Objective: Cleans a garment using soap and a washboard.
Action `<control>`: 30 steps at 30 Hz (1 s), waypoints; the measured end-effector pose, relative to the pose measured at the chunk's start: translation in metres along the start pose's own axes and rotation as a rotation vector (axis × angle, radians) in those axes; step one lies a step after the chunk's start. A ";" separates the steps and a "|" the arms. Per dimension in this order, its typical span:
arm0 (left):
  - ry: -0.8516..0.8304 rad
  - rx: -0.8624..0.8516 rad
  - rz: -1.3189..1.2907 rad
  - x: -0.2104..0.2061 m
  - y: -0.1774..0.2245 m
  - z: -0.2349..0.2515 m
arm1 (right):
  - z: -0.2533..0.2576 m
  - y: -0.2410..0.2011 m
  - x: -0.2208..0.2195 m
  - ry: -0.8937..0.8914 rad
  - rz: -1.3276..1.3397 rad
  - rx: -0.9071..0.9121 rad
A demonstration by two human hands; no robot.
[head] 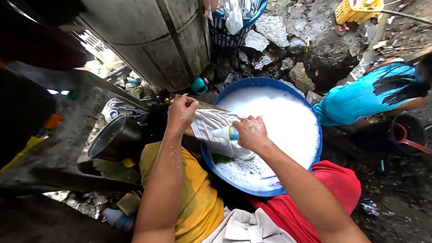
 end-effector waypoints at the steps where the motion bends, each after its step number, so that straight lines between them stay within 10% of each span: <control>1: -0.001 0.001 0.000 0.000 0.000 0.000 | -0.001 -0.001 -0.001 -0.007 -0.012 0.004; 30: -0.018 0.026 0.015 -0.003 0.001 0.001 | -0.001 0.045 -0.034 -0.126 -0.096 -0.089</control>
Point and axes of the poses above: each hand's wrist, its own z-axis towards the middle knuckle, its own x-axis out of the back of the hand, y = z × x, the point moved 10 cm from there along z, towards the middle knuckle, and after that the axes turned 13 degrees about -x, right-handed, at the moved point
